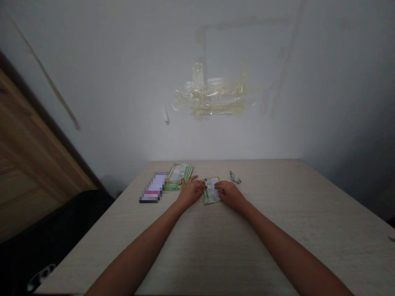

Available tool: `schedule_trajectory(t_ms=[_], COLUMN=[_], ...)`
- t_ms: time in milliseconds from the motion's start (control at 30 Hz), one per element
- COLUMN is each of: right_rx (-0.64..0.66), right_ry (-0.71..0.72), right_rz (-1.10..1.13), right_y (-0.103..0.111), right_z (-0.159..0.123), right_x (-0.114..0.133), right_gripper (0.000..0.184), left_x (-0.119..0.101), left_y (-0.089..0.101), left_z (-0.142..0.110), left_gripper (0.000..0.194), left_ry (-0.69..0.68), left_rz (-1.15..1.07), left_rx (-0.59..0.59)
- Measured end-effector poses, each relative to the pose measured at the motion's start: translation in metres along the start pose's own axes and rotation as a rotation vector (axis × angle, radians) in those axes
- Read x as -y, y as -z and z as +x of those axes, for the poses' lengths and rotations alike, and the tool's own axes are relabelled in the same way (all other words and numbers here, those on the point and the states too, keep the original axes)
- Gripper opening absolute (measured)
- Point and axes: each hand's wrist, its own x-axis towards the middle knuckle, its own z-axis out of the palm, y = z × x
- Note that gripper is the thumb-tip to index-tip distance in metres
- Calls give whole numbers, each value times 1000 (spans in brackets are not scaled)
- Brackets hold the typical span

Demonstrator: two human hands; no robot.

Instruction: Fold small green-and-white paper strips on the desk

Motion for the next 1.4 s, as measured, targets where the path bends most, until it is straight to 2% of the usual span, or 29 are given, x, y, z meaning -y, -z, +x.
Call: schedule_trajectory(t_ms=[167,400,667,767,933,1167,1400], right_rx=[2,47,74,63,57,27,-12], right_ry=[-6,54,52,56,48,31,-37], right_rz=[16,-8,-28,-20,1,66,155], right_y=[2,5,6,6,8,8,12], right_z=[0,2,1,1,1,3,3], right_x=[1,6,5,7,10,9,10], right_gripper=[32,29,30,30,30,24,30], left_x=[0,0,-4,-6,-5,-2,0], left_y=[4,13,19,21,23,21,19], left_z=[0,-1,-4,-5,-5,-4,-3], left_gripper=[22,30,71,77,73,54,43], left_ry=[-33,-73,-148,-167,-179,-155,-112], left_rz=[47,91,102,98,101,32,-27], left_rx=[33,105,163,195,194,170,132])
